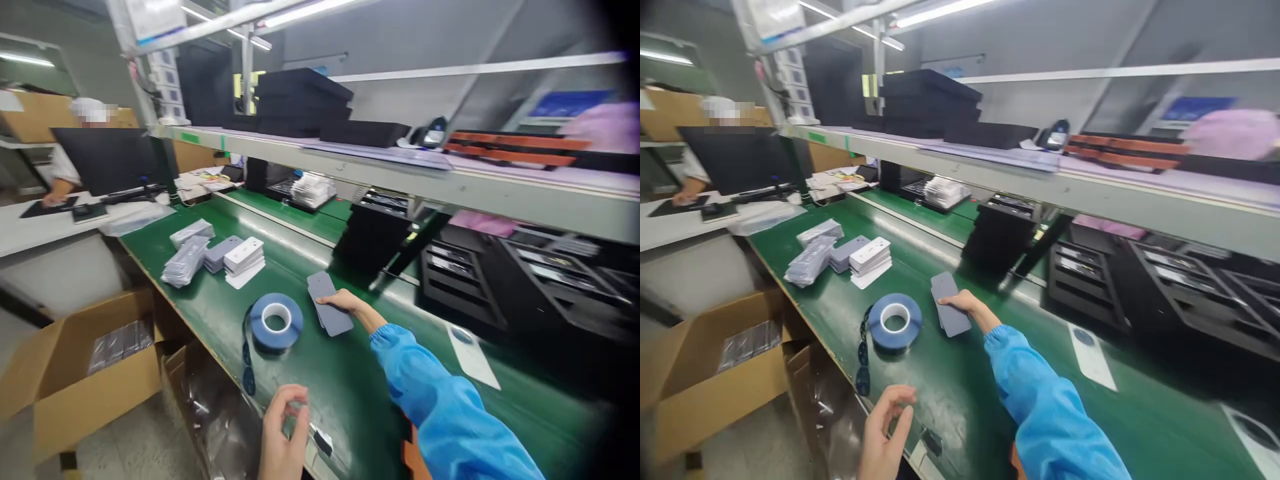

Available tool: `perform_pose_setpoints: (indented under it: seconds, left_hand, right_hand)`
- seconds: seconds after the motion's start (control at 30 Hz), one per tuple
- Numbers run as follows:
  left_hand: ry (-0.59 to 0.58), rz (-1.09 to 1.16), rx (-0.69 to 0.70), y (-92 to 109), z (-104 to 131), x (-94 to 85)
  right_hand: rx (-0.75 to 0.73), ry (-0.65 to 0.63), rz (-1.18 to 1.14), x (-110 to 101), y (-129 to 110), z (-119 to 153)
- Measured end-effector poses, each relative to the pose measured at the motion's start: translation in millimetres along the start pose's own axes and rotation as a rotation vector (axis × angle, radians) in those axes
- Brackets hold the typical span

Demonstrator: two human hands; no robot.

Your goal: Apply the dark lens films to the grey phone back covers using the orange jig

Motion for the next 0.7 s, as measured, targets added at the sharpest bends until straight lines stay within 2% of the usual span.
perform_pose_setpoints:
  seconds: [0.1,0.17,0.27,0.33,0.4,0.53,0.7]
  left_hand:
    - [-0.205,-0.017,-0.09,-17.2,-8.8,40.5]
    - [-0.307,-0.046,-0.115,-26.6,-16.8,63.2]
    - [-0.393,-0.031,-0.174,-40.1,-27.1,88.7]
    - [-0.441,0.002,-0.224,-48.6,-28.7,99.5]
    - [-0.473,-0.005,-0.225,-54.5,-26.7,103.2]
    - [-0.486,-0.103,-0.127,-59.6,-18.9,96.5]
    - [-0.476,-0.111,-0.08,-56.7,-15.2,96.8]
  right_hand:
    - [0.106,-0.034,-0.058,-8.2,52.8,51.3]
    - [0.114,0.015,-0.11,-6.9,79.4,89.8]
    - [0.106,0.132,-0.161,4.1,108.1,141.7]
    - [0.107,0.201,-0.181,15.2,120.4,168.3]
    - [0.106,0.252,-0.193,26.8,127.2,187.6]
    - [0.111,0.315,-0.172,43.1,130.1,209.1]
    - [0.151,0.371,-0.042,41.4,128.5,224.4]
Point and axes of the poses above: each hand's wrist, its own z-axis away from the middle knuckle, its own x-axis out of the palm, y = z × x, the point moved 6 cm from there along -z, towards the middle knuckle, and after that the axes turned 5 degrees about -y, right-handed, at the moved point
